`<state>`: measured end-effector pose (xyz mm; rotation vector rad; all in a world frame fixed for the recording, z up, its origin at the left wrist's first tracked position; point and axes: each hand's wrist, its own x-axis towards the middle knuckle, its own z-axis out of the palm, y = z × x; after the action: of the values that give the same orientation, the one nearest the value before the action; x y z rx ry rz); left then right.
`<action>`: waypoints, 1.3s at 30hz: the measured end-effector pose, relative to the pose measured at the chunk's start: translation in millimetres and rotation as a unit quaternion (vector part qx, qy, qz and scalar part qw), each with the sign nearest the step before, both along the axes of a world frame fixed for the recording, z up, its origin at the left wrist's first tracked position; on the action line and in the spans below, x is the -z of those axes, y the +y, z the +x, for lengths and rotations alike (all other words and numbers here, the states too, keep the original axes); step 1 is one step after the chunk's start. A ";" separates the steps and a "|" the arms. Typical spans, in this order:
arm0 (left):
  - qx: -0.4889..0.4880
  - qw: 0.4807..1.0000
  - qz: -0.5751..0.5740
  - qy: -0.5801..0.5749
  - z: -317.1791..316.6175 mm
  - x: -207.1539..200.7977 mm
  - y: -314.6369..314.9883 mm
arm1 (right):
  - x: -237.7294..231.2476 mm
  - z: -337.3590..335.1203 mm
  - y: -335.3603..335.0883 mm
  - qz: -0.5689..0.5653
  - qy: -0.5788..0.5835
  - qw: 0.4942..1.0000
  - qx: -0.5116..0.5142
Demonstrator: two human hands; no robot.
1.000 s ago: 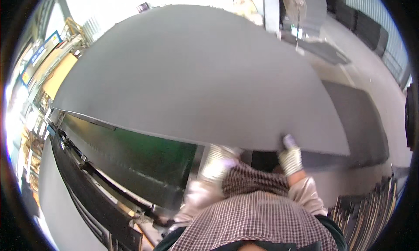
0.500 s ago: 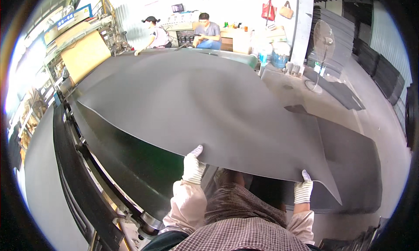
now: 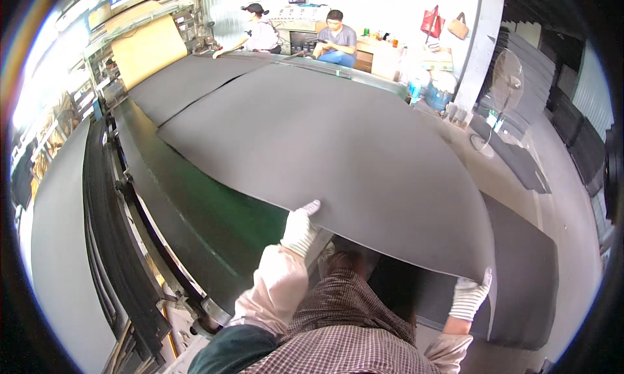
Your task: The recorder is feeding large black foam sheets into an industrial processing machine and stacking them after they come off the line.
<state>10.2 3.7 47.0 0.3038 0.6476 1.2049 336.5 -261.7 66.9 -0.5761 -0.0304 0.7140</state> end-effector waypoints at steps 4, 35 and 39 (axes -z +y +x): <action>-0.070 0.995 -0.067 -0.001 -19.2 38.1 39.9 | 12.4 -18.0 1.6 -0.203 -0.136 0.964 0.108; -0.115 0.884 -0.105 0.441 -2.1 45.6 -6.4 | 306.9 39.1 -72.7 -0.594 -0.144 0.792 -0.005; -0.118 0.764 -0.107 0.626 -50.7 52.6 19.6 | 393.1 71.8 -97.8 -0.615 0.060 0.785 0.029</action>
<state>-40.5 23.3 -5.5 0.8736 2.0271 1.0238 408.3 -359.6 -326.2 -1.7790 0.6237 0.6407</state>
